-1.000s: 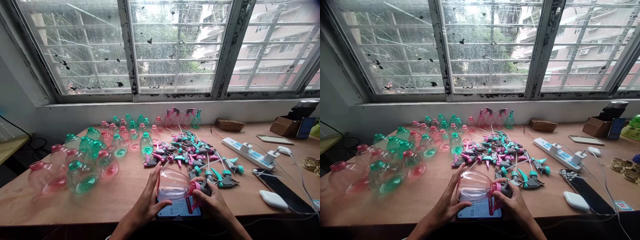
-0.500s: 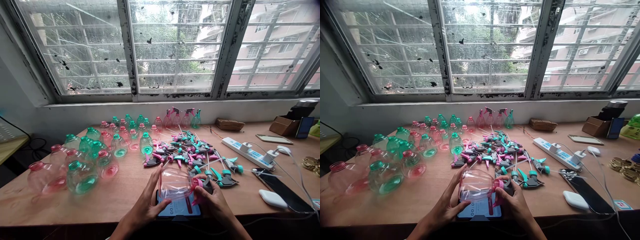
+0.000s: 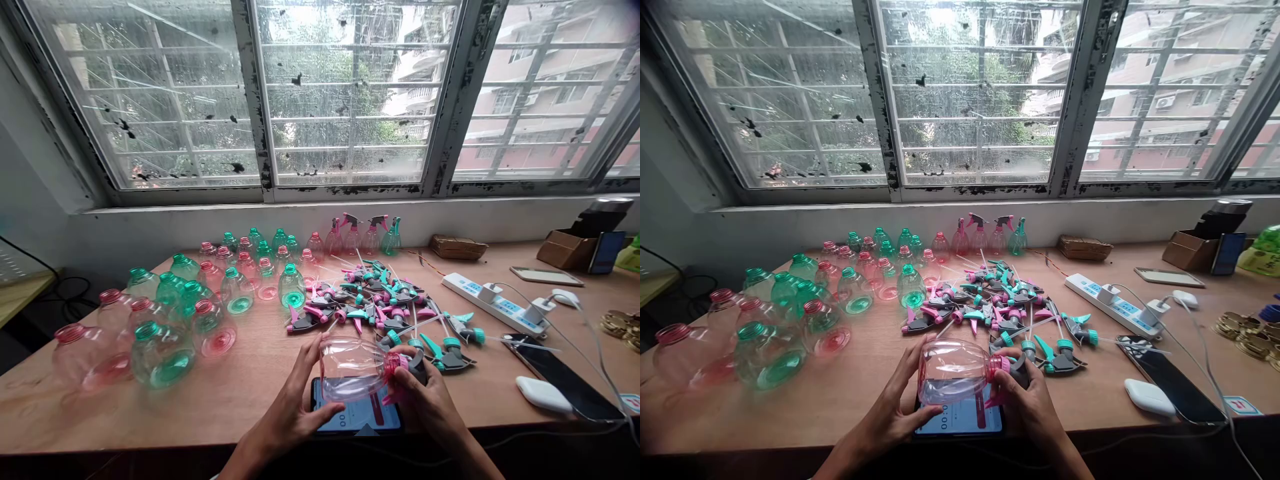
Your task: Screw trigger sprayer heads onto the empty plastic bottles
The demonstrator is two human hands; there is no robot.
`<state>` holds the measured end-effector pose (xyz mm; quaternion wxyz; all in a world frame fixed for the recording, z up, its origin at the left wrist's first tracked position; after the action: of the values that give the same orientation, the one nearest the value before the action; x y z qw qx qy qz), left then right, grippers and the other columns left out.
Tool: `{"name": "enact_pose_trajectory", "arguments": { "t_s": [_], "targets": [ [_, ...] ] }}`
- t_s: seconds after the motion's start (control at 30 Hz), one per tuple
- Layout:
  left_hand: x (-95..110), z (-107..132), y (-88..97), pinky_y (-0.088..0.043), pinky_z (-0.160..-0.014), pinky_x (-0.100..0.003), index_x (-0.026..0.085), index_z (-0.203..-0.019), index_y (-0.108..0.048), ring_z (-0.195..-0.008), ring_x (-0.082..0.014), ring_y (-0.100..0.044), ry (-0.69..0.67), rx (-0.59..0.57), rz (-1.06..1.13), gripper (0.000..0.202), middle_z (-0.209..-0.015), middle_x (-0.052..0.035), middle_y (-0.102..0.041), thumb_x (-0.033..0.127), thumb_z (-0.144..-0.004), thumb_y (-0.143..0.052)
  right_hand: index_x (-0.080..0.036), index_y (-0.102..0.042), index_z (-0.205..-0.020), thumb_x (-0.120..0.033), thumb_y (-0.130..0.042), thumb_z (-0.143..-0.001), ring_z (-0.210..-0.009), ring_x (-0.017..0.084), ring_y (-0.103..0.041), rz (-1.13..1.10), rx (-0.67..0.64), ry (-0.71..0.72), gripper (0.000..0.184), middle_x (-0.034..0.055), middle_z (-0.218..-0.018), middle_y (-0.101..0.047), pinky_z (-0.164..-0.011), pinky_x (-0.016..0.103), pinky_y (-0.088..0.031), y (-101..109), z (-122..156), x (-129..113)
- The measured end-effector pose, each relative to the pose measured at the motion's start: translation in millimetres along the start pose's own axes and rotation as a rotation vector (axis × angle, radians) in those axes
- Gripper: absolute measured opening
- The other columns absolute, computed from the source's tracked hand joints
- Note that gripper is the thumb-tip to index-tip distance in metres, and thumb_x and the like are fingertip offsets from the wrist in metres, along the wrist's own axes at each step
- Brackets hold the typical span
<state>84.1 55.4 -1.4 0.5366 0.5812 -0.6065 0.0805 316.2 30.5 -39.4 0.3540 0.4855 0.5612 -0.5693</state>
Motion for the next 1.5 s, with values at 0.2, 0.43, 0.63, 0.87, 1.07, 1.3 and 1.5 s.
{"name": "enact_pose_trajectory", "arguments": {
  "t_s": [0.2, 0.43, 0.63, 0.87, 1.07, 1.3, 1.5],
  "targets": [
    [5.1, -1.1, -0.3, -0.017, -0.123, -0.055, 0.033, -0.159, -0.004, -0.153, -0.0358, -0.018, -0.022, -0.007, 0.074, 0.091, -0.166, -0.0121, -0.019, 0.044, -0.092, -0.065, -0.02, -0.068, -0.096, -0.046, -0.087, -0.069, -0.05, 0.017, -0.064, 0.023, -0.05, -0.028, 0.043, -0.0022, -0.059, -0.069, -0.05, 0.027, -0.056, -3.6, 0.5, 4.8],
    [13.1, -2.1, -0.5, -0.018, -0.123, -0.055, 0.033, -0.158, -0.011, -0.153, -0.0358, -0.015, -0.081, -0.04, 0.029, 0.085, -0.167, -0.0104, -0.016, 0.041, -0.093, -0.064, -0.017, -0.069, -0.092, -0.046, -0.086, -0.071, -0.048, 0.017, -0.065, 0.014, -0.09, -0.038, 0.039, -0.0003, -0.058, -0.07, -0.049, 0.028, -0.058, -2.9, -0.5, 5.7],
    [30.4, 10.3, 2.4, -0.022, -0.122, -0.058, 0.038, -0.157, -0.009, -0.154, -0.0332, -0.015, -0.199, 0.004, -0.086, 0.076, -0.168, -0.0065, -0.013, 0.015, -0.098, -0.05, -0.016, -0.069, -0.079, -0.051, -0.082, -0.073, -0.042, 0.016, -0.061, -0.084, -0.18, -0.142, 0.038, 0.0008, -0.054, -0.068, -0.042, 0.028, -0.056, -15.3, 10.7, 4.3],
    [44.5, 14.1, 12.9, -0.026, -0.119, -0.06, 0.03, -0.159, -0.002, -0.151, -0.0415, -0.019, -0.156, -0.061, -0.114, 0.102, -0.167, -0.0148, -0.014, 0.041, -0.087, -0.072, -0.013, -0.068, -0.076, -0.053, -0.078, -0.078, -0.041, 0.012, -0.058, -0.081, -0.203, -0.249, 0.042, -0.0006, -0.051, -0.064, -0.039, 0.023, -0.055, -24.8, 25.4, -0.6],
    [69.4, 18.2, 23.4, -0.024, -0.119, -0.062, 0.049, -0.155, -0.012, -0.153, -0.0342, -0.016, -0.228, -0.047, -0.267, 0.079, -0.169, -0.0003, -0.011, 0.016, -0.098, -0.055, -0.014, -0.067, -0.073, -0.056, -0.075, -0.079, -0.039, 0.009, -0.057, -0.159, -0.216, -0.342, 0.043, 0.0006, -0.056, -0.067, -0.038, 0.017, -0.047, -30.5, 30.4, 6.3],
    [40.9, 18.7, 29.6, -0.021, -0.12, -0.058, 0.035, -0.158, -0.018, -0.151, -0.0365, -0.023, 0.189, 0.021, 0.183, 0.078, -0.165, -0.005, -0.026, 0.068, -0.092, -0.043, -0.027, -0.08, -0.09, -0.03, -0.094, -0.06, -0.083, 0.031, -0.077, 0.509, 0.044, 0.436, 0.033, 0.0071, -0.091, -0.083, -0.077, 0.035, -0.062, -4.4, 50.4, -38.9],
    [53.3, 13.2, 33.1, -0.028, -0.12, -0.051, 0.043, -0.154, -0.026, -0.149, -0.0335, -0.03, 0.009, -0.105, -0.024, 0.08, -0.164, -0.001, -0.031, 0.037, -0.088, -0.071, -0.017, -0.066, -0.074, -0.056, -0.071, -0.083, -0.046, 0.016, -0.062, 0.02, -0.144, -0.191, 0.04, 0.0006, -0.056, -0.067, -0.046, 0.029, -0.06, -20.6, 33.6, -3.7]
  ]
}}
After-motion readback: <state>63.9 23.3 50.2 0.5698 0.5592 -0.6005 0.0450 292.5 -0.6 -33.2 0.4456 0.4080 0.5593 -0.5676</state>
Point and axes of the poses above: each hand's wrist, its own z-axis away from the middle knuckle, its own y-axis out of the back of the hand, x = y × z, the point moved 7 cm from there along -z, towards the middle knuckle
